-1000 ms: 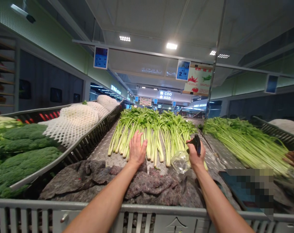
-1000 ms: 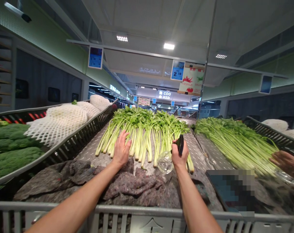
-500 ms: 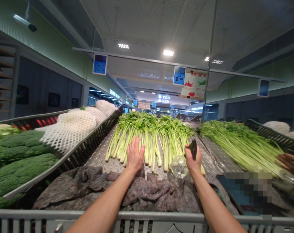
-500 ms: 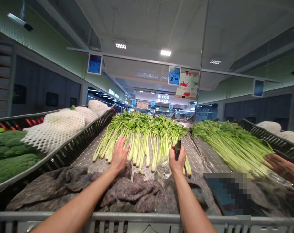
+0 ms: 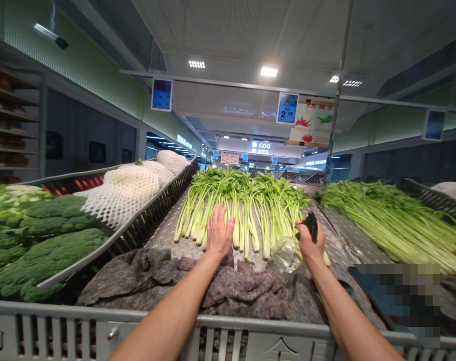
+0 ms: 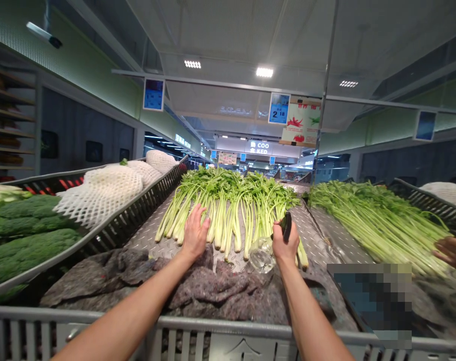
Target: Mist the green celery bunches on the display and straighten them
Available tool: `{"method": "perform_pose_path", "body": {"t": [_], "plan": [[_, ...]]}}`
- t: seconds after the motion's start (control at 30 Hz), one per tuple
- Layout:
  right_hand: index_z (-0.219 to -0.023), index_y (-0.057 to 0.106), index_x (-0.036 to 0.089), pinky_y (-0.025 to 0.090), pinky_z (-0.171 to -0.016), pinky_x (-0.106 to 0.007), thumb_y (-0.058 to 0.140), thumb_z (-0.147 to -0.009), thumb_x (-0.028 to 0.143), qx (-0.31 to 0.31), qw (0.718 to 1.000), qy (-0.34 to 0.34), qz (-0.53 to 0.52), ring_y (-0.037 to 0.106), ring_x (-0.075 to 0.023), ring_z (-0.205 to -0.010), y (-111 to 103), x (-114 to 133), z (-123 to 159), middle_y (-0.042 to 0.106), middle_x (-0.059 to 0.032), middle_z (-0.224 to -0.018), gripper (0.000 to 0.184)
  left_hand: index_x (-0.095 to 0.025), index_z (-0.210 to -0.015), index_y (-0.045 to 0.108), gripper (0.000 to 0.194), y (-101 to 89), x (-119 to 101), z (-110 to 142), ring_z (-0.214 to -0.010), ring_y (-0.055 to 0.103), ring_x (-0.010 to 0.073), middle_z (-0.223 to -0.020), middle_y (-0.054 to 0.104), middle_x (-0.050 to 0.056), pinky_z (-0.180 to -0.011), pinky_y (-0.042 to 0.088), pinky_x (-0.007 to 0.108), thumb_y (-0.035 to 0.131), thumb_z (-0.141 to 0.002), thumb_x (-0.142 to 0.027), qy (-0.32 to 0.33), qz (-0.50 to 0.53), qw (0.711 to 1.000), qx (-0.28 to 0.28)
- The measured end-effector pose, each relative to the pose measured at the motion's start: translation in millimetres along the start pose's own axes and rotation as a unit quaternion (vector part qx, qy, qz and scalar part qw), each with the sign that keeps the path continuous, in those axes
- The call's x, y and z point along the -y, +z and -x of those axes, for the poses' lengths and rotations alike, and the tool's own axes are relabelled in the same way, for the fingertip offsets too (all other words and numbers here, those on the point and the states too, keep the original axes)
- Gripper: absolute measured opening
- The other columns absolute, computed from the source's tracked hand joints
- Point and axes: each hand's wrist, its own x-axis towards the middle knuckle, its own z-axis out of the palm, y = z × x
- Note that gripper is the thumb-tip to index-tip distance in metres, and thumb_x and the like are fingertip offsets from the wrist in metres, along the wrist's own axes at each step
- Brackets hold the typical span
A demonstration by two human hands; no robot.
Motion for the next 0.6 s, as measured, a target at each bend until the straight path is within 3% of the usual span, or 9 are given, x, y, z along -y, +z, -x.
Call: {"method": "perform_pose_path", "body": {"t": [0.3,0.6], "plan": [[-0.085,0.056,0.018,0.038,-0.068,-0.028,0.052,-0.063,0.031,-0.042,0.997,-0.058,-0.023,0.054,-0.0178,-0.075,-1.0,4.6,0.0,0.06,-0.0017,-0.082,0.026,-0.014,-0.115,0.042,0.044,-0.9,-1.7,0.0,-0.123,0.029,0.0228,-0.132,0.034,0.013,-0.1,0.024,0.044,0.026,-0.082,-0.039,0.002,0.008,1.0,-0.003],[-0.079,0.059,0.018,0.038,-0.062,-0.027,0.053,-0.062,0.033,0.002,0.998,-0.058,-0.018,0.052,-0.016,-0.068,0.7,2.1,0.6,0.059,-0.0011,-0.076,0.023,-0.014,-0.114,0.043,0.044,-2.0,-3.9,-0.6,-0.123,0.029,0.023,-0.131,0.035,0.013,-0.099,0.025,0.044,0.025,-0.082,-0.038,-0.004,0.008,1.0,-0.008]]}}
